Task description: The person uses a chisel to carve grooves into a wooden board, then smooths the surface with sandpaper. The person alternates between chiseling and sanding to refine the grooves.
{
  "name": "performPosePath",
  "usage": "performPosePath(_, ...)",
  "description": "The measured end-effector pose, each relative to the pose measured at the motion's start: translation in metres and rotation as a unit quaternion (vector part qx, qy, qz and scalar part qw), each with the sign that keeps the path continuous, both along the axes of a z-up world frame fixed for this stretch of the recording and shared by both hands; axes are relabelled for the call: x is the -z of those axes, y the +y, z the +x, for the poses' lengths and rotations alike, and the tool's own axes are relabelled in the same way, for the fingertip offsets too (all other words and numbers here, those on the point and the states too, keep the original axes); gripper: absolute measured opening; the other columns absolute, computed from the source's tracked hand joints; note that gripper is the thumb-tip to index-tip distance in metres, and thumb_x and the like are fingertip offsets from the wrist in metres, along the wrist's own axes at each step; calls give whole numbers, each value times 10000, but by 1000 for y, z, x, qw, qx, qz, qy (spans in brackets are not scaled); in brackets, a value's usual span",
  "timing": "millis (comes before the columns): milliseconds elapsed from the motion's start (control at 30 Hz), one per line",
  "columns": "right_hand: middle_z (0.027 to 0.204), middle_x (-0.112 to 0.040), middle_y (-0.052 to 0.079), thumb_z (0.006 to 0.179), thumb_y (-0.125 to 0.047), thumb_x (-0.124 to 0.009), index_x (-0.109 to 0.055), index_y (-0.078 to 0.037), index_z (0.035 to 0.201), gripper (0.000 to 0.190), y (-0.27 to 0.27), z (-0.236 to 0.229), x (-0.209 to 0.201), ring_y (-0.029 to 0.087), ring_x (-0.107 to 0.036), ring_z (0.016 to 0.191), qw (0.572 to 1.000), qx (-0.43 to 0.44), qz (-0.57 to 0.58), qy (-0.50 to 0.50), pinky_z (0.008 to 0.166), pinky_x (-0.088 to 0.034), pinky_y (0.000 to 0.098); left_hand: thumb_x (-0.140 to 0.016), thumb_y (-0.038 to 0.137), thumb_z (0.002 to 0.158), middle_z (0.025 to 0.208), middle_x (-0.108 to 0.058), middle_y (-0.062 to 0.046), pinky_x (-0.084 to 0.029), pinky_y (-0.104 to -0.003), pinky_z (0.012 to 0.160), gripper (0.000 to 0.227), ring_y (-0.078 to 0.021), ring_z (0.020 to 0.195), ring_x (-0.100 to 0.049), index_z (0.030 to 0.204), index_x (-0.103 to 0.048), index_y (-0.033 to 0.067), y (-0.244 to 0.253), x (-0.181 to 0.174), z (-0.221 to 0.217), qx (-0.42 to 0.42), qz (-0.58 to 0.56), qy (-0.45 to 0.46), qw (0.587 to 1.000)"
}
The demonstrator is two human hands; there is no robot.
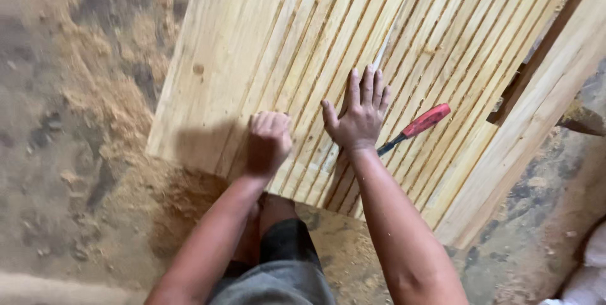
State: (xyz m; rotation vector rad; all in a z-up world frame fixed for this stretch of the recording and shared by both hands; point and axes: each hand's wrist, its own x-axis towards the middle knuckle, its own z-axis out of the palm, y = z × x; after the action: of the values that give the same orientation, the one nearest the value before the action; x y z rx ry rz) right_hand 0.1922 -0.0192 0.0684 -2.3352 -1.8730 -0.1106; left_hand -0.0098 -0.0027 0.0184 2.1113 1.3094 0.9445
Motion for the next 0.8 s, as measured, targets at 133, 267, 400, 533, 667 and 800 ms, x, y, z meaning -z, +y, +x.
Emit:
performPosePath(133,1623,-354,282,927,-611,-633,-482,-18,1532,861,-4,-1,3,425,-281,1540,1000,-6,5,0,1245,-164,592,-611,32,866,861,-645,-154,-505,-487,839,26,-356,878,-628,870,-603,57,80,-2,60,6,53,10,999)
performPosePath(267,1613,-376,278,901,-601,-652,-496,-27,1519,858,-3,1,3,428,-291,1534,999,-14,33,16,1237,-189,588,-617,72,870,852,-617,-161,-489,-496,783,38,-366,850,-602,903,-598,72,121,-2,93,-50,100,5,994)
performPosePath(400,1594,-388,278,864,-587,-663,-507,-36,1488,847,-3,-6,0,427,-304,1519,999,-13,46,-8,1219,-197,597,-653,122,939,761,-589,-134,-479,-508,766,110,-350,773,-595,844,-612,84,30,7,21,-6,69,-22,997)
performPosePath(533,1579,-399,271,855,-584,-656,-511,-39,1477,840,3,-2,-4,420,-308,1510,999,-3,37,-8,1211,-193,593,-643,146,927,786,-633,-147,-483,-468,756,91,-324,767,-621,893,-649,62,-7,4,-7,-52,56,19,997)
performPosePath(667,1575,-406,271,862,-593,-641,-506,-34,1477,842,-1,-5,-5,415,-311,1505,1000,2,26,-15,1218,-183,595,-632,109,907,798,-663,-145,-480,-471,782,64,-342,802,-644,860,-631,65,68,-16,39,-4,49,20,999)
performPosePath(800,1585,-387,265,869,-610,-624,-504,-41,1484,846,0,-8,-7,411,-291,1510,1000,2,27,-13,1213,-176,595,-642,109,952,854,-669,-137,-488,-455,831,85,-333,863,-647,882,-623,66,91,-15,60,-22,57,-11,998)
